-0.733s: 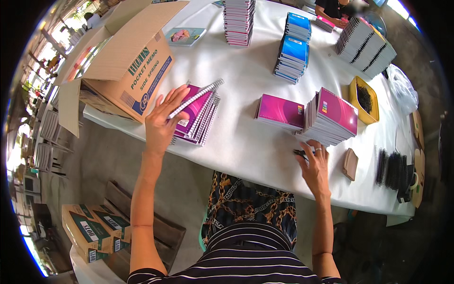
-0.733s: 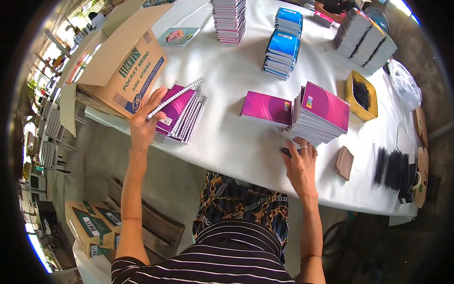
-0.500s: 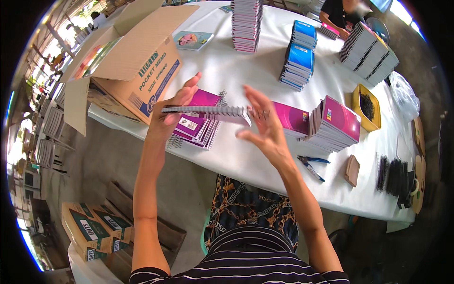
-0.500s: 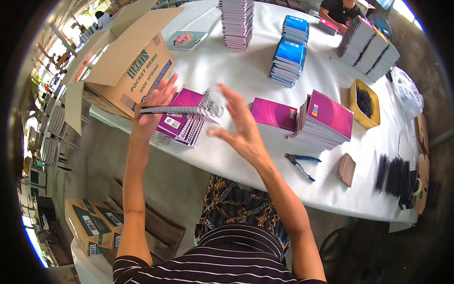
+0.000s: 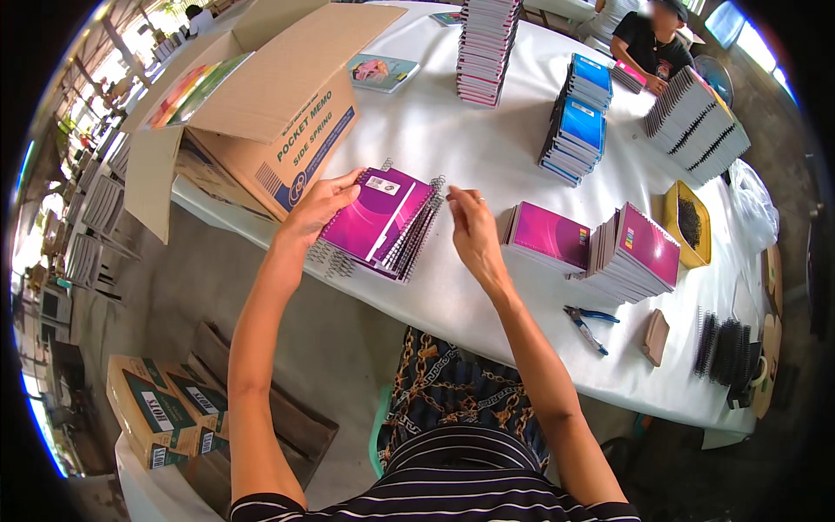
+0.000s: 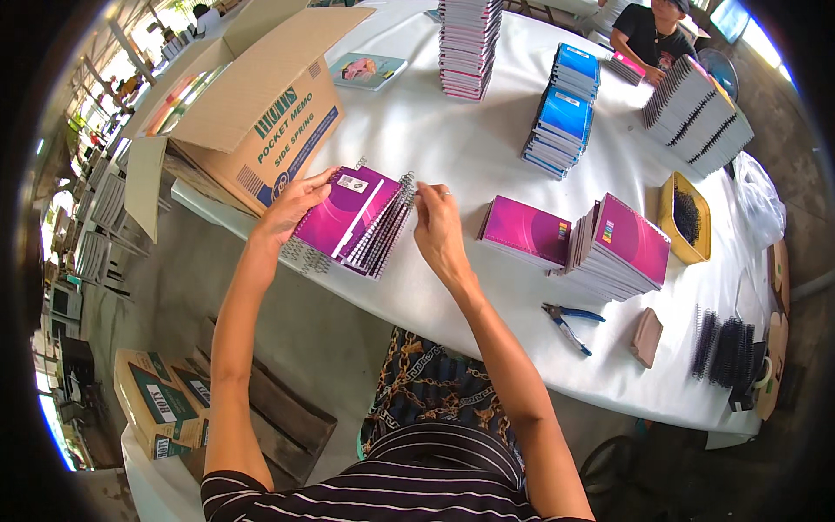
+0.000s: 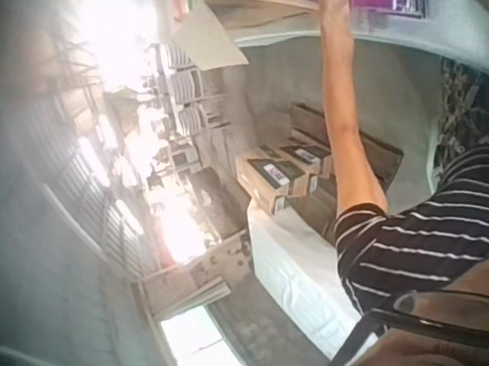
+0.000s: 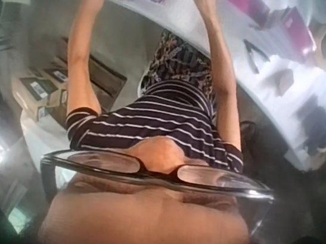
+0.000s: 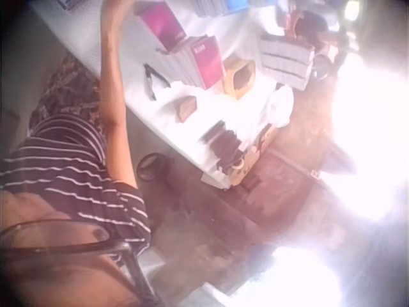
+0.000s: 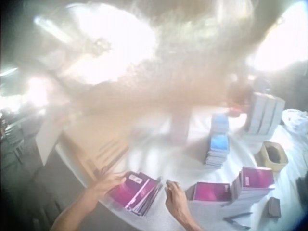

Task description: The person binds spiral notebooks by hand by inserting a plastic spiral through the punched holes of the notebook pages and cover, then using a pair of pliers to cut and crimp the end of the spiral coil.

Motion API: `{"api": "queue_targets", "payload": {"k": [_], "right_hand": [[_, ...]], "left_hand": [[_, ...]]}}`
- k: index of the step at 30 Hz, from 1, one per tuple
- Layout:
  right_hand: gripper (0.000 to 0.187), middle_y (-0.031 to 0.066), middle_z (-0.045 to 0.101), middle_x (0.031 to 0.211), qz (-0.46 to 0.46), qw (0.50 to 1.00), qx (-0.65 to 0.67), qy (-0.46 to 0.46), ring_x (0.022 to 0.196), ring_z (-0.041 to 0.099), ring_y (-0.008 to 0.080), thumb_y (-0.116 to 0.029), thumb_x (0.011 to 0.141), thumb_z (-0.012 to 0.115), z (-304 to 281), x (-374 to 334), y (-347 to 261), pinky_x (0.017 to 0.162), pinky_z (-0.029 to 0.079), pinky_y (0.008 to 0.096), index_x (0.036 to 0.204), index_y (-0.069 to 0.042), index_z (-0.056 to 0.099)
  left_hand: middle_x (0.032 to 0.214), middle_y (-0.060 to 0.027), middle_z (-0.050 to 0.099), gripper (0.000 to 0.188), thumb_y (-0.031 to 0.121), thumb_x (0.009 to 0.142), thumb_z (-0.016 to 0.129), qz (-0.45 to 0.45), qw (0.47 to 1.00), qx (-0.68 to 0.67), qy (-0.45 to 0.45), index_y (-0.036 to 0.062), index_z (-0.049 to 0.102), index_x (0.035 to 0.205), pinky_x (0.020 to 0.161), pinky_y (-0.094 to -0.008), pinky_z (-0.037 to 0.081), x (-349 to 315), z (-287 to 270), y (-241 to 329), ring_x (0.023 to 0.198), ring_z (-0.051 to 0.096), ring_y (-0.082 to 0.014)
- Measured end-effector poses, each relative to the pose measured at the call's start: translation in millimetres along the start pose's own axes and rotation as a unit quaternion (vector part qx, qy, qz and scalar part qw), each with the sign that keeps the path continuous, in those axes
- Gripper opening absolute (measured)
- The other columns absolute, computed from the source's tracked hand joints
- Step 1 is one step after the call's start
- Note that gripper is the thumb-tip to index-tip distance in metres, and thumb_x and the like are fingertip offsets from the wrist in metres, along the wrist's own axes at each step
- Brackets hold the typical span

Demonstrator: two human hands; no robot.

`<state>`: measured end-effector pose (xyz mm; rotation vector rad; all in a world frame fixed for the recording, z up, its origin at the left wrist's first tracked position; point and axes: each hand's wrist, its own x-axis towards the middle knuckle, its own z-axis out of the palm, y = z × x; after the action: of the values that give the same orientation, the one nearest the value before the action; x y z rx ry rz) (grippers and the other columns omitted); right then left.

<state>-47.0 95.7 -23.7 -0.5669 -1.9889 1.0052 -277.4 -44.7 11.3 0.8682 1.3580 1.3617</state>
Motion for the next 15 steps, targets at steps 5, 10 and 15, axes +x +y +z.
{"api": "queue_targets", "payload": {"k": [5,10,15], "right_hand": [[0.043,0.0226,0.053,0.107,-0.089,0.989,-0.099,-0.065,0.098,0.051,0.036,0.014,0.085,0.054,20,3,-3,0.086,0.046,0.042,0.128,0.01,0.053],[0.065,0.0251,0.046,0.119,-0.101,0.984,-0.108,-0.097,0.103,0.048,0.0392,0.021,0.077,0.05,11,-1,-3,0.093,0.045,0.0447,0.141,0.008,0.041],[0.067,0.0258,0.046,0.121,-0.105,0.968,-0.199,-0.114,0.112,0.046,0.0402,0.017,0.076,0.05,14,-10,-10,0.099,0.043,0.0457,0.142,0.009,0.04]], "left_hand": [[0.145,-0.0132,0.049,0.058,0.016,0.102,0.055,0.008,0.996,0.08,0.042,-0.0097,0.032,0.149,0.1,-0.0268,0.045,2,15,-1,0.118,0.056,-0.0123],[0.141,-0.0122,0.053,0.059,0.018,0.103,0.054,-0.021,0.997,0.049,0.06,-0.0055,0.029,0.151,0.1,-0.0264,0.045,-4,22,5,0.118,0.055,-0.0123],[0.148,-0.0149,0.045,0.061,0.017,0.103,0.053,-0.002,0.993,0.092,0.068,-0.0046,0.025,0.153,0.107,-0.0286,0.041,-1,30,1,0.128,0.05,-0.0153]]}}
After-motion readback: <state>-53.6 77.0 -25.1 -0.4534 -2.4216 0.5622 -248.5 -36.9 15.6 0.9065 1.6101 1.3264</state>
